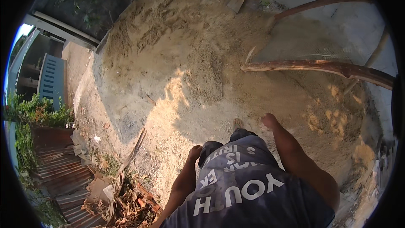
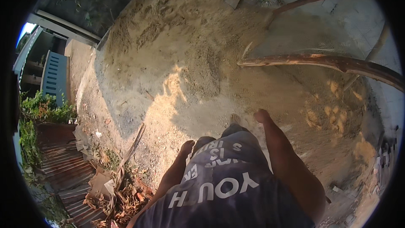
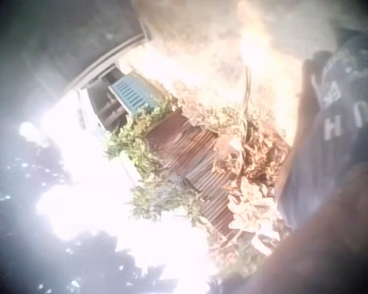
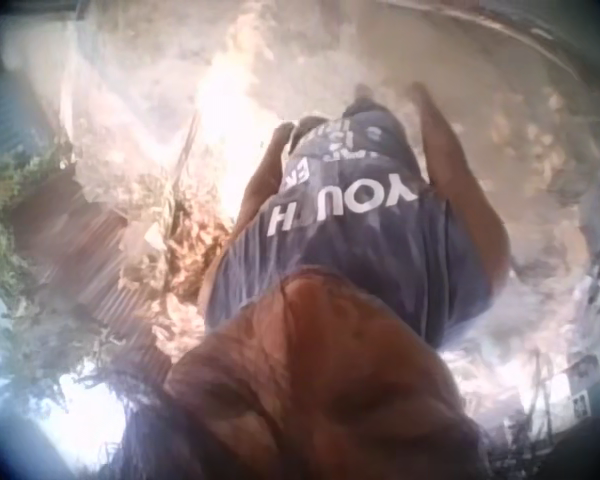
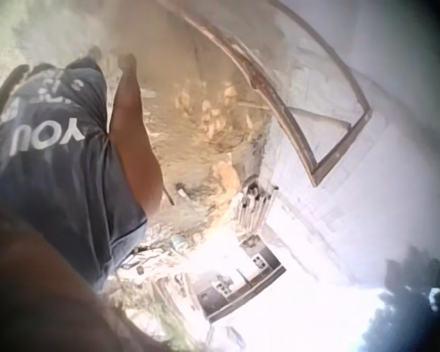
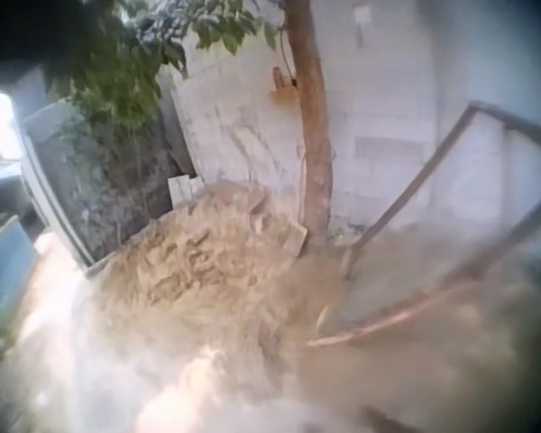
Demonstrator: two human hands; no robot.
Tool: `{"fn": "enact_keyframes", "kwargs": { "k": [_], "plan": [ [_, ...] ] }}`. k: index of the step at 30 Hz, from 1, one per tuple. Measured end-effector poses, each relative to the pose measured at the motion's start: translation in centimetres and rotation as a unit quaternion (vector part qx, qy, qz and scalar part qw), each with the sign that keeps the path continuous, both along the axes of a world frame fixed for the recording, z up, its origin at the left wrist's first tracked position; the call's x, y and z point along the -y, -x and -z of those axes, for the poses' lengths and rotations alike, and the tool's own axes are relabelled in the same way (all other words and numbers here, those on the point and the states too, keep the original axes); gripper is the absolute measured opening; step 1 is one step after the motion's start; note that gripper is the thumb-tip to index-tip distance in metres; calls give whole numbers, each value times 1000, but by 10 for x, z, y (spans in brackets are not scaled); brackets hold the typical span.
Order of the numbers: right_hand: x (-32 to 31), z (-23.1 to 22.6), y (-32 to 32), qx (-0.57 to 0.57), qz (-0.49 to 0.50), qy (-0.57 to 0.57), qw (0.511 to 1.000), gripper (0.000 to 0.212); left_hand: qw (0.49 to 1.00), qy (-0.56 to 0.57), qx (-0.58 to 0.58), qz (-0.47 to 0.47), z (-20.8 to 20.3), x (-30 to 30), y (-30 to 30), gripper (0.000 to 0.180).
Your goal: The person scoops sand with a shovel and tosses it onto a wire mesh screen to sift it, then picks up a red dustpan from the ground.
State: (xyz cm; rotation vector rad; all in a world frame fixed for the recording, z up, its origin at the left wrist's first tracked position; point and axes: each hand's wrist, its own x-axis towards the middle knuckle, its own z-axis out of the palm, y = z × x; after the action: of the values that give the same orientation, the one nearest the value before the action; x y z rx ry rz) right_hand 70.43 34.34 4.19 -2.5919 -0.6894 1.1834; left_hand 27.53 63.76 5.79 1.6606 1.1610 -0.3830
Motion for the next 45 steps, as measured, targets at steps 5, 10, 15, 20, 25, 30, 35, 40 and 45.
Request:
{"fn": "enact_keyframes", "kwargs": {
  "k": [5, 10, 15, 20, 25, 30, 35, 40, 45],
  "plan": [
    [-96, -12, -58, 17, 112, -71, 991, 42, 919, 230, -114, -300, -15, -45, 53, 41],
    [-190, 4, -85, 81, 2, -5, 997, 42, 962, 220, -109, -115, 10, -147, 27, 38],
    [-297, -29, -48, -51, -185, 114, 975, 59, 931, 260, -75, -245, 62, -294, -12, 33],
    [-391, -95, -63, 21, -17, -40, 999, 78, 956, 216, -11, -198, 35, -476, -134, 29],
    [-442, -156, -133, 50, 253, -93, 962, 83, 993, 94, 49, -42, 21, -613, -281, 34],
    [-496, -119, -212, 3, 282, -151, 947, 82, 983, 131, 106, -69, 9, -647, -428, 33],
    [-589, -91, -317, 53, 222, -10, 974, 64, 946, 321, 25, 39, 68, -599, -512, 37],
    [-666, -163, -595, -66, -83, 86, 991, 69, 801, 457, -55, 383, 40, -579, -555, 43],
    [-712, -261, -930, 511, 69, -22, 856, 67, 829, 457, -239, 217, -48, -643, -685, 45]
  ]
}}
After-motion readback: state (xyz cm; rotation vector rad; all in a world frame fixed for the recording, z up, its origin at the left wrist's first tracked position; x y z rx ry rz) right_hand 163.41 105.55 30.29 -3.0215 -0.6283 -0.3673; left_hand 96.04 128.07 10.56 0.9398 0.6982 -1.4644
